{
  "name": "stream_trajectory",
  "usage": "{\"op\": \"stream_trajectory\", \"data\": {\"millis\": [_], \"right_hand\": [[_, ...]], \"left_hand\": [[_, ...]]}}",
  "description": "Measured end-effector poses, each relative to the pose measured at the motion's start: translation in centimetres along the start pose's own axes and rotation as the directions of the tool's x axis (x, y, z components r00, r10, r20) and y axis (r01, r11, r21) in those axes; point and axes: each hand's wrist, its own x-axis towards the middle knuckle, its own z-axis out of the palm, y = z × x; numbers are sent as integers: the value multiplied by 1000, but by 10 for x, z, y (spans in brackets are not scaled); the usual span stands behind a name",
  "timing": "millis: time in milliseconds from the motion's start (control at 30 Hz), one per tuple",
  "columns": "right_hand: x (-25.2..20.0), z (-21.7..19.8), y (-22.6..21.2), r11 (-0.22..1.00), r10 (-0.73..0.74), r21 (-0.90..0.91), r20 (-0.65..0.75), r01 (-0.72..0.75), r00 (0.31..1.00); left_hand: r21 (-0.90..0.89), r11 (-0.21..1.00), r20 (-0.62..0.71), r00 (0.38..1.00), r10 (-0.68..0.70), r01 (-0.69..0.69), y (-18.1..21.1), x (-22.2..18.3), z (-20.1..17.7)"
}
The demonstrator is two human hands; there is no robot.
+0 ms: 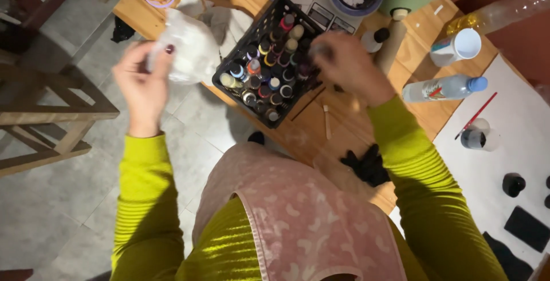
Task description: Painting small decorative objects and preparing paint at a workstation.
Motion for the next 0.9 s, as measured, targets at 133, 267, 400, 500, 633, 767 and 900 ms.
{"op": "stream_trajectory", "data": {"millis": [133, 267, 400, 500, 633, 767, 900], "right_hand": [[19, -3, 31, 995, 69, 80, -216, -53, 974], [61, 29, 49, 980, 21, 192, -340, 48, 940], [103, 78, 73, 992, -104, 47, -279, 121, 955], [116, 89, 80, 1000, 5, -24, -125, -8, 992], [126, 88, 66, 988, -150, 8, -123, 152, 981], [120, 77, 24, 995, -101, -25, -3, 101, 995], [113, 83, 16, 989, -143, -50, -69, 140, 987]], "left_hand": [[-74, 997, -47, 999, 3, -6, 18, -6, -21], [31, 1000, -39, 999, -4, 5, 3, -22, -18], [99, 993, -6, 998, -67, 67, 0, -35, -5], [8, 997, 20, 996, -82, 82, 6, -42, -2], [28, 997, 24, 997, -75, 74, 6, -51, 2], [91, 993, 43, 996, -74, 70, 9, -54, 8], [138, 983, 27, 992, -127, 122, 11, -51, 15]]}}
